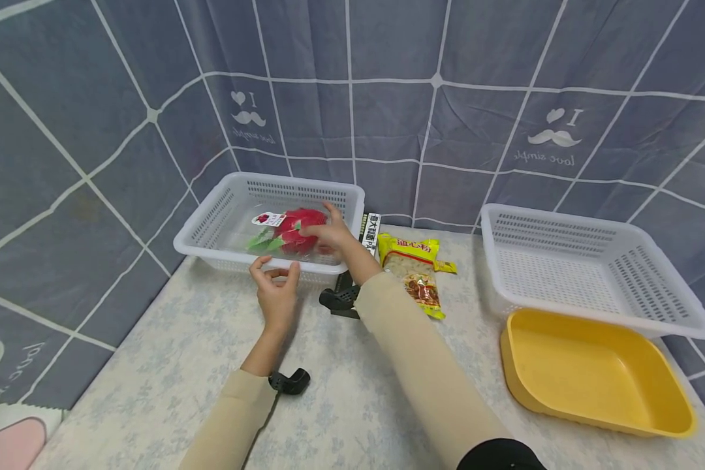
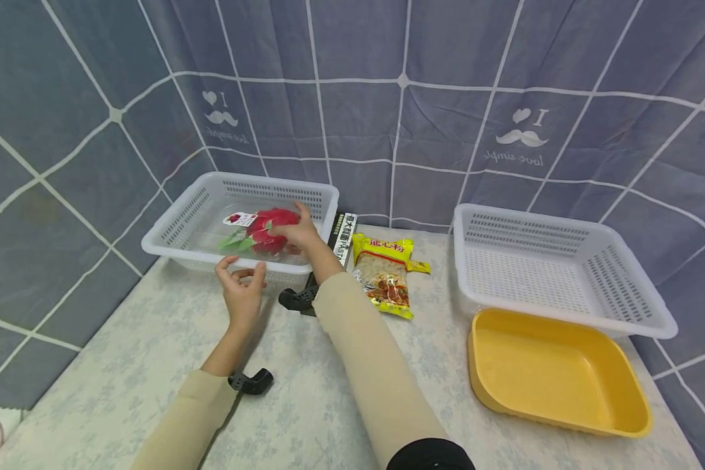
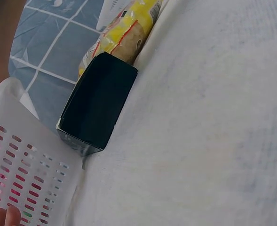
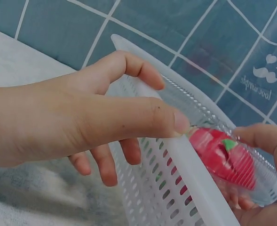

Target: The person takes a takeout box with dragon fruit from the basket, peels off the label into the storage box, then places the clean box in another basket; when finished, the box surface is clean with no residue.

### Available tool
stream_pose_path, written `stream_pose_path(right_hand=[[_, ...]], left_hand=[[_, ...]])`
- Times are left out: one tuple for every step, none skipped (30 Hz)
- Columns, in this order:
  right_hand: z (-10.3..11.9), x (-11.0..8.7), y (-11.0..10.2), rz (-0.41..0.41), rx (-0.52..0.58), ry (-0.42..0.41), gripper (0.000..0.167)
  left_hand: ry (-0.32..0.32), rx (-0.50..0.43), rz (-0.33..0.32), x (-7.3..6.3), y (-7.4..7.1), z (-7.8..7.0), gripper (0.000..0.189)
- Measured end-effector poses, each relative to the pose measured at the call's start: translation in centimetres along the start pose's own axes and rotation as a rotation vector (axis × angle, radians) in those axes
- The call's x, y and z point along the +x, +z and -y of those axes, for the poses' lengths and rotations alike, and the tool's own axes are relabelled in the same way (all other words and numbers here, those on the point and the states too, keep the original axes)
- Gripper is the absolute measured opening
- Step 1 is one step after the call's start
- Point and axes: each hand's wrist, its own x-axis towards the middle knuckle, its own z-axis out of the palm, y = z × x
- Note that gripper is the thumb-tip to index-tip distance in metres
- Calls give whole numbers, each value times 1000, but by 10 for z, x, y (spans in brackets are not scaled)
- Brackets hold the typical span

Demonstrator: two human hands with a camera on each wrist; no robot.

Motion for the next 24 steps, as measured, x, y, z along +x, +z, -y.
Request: stream_pose_path(right_hand=[[0, 0, 0, 19, 0, -3, 93], [1, 0, -1, 34, -2, -6, 93], [1, 0, -1, 48, -2, -8, 93], [1, 0, -2, 57, -3, -11, 92], [1, 0, -2, 66, -6, -15, 90], [1, 0, -2, 68, -10, -16, 88], [0, 0, -3, 72, -16, -20, 86], [0, -1, -3, 76, -23, -22, 83], [0, -1, -3, 77, -29, -24, 82], [0, -1, -3, 79, -36, -29, 80], [0, -1, -3, 79, -42, -32, 78], [-1, -1, -3, 79, -43, -36, 77], [-1, -2, -2, 80, -45, -41, 75], [-1, -2, -2, 79, -45, -47, 72], [-1, -2, -1, 80, -40, -52, 70], [-1, -2, -1, 81, -36, -57, 67], [-1, -2, 0, 78, -33, -63, 64], [-1, -2, 0, 77, -31, -72, 61], [-2, -2, 1, 72, -33, -80, 58], [-2, -2, 1, 67, -38, -91, 56], [-3, -2, 1, 64, -45, -100, 53], [-4, -2, 0, 58, -57, -111, 51], [-4, -3, 0, 52, -70, -123, 48], [-5, -3, 0, 47, -80, -131, 46]], left_hand=[[0, -2, 1, 0, 0, 0, 49], [0, -4, 2, 0, 0, 0, 49], [-1, -5, 3, 0, 0, 0, 49], [-2, -5, 3, 0, 0, 0, 49], [-4, -6, 5, 0, 0, 0, 49], [-6, -7, 6, 0, 0, 0, 49], [-8, -8, 7, 0, 0, 0, 49], [-8, -8, 6, 0, 0, 0, 49], [-9, -8, 6, 0, 0, -1, 49], [-9, -9, 6, 0, 0, 0, 49], [-9, -9, 5, 0, 0, 0, 49], [-9, -6, 2, 0, 0, 0, 49], [-7, -5, 0, 0, 0, 0, 49], [-6, -3, -3, 0, 0, 1, 49], [-4, -2, -4, 1, 0, 1, 49], [-3, -3, -5, 1, -1, 2, 50], [-1, -3, -8, 1, -1, 2, 50], [-1, -5, -8, 1, -1, 3, 50], [-1, -8, -6, 1, 0, 3, 50], [-2, -9, -4, 1, 0, 3, 50], [-2, -13, -2, 1, 0, 4, 50], [-1, -16, -2, 1, 0, 5, 50], [0, -17, -2, 1, 0, 5, 51], [-1, -18, 0, 1, 0, 6, 50]])
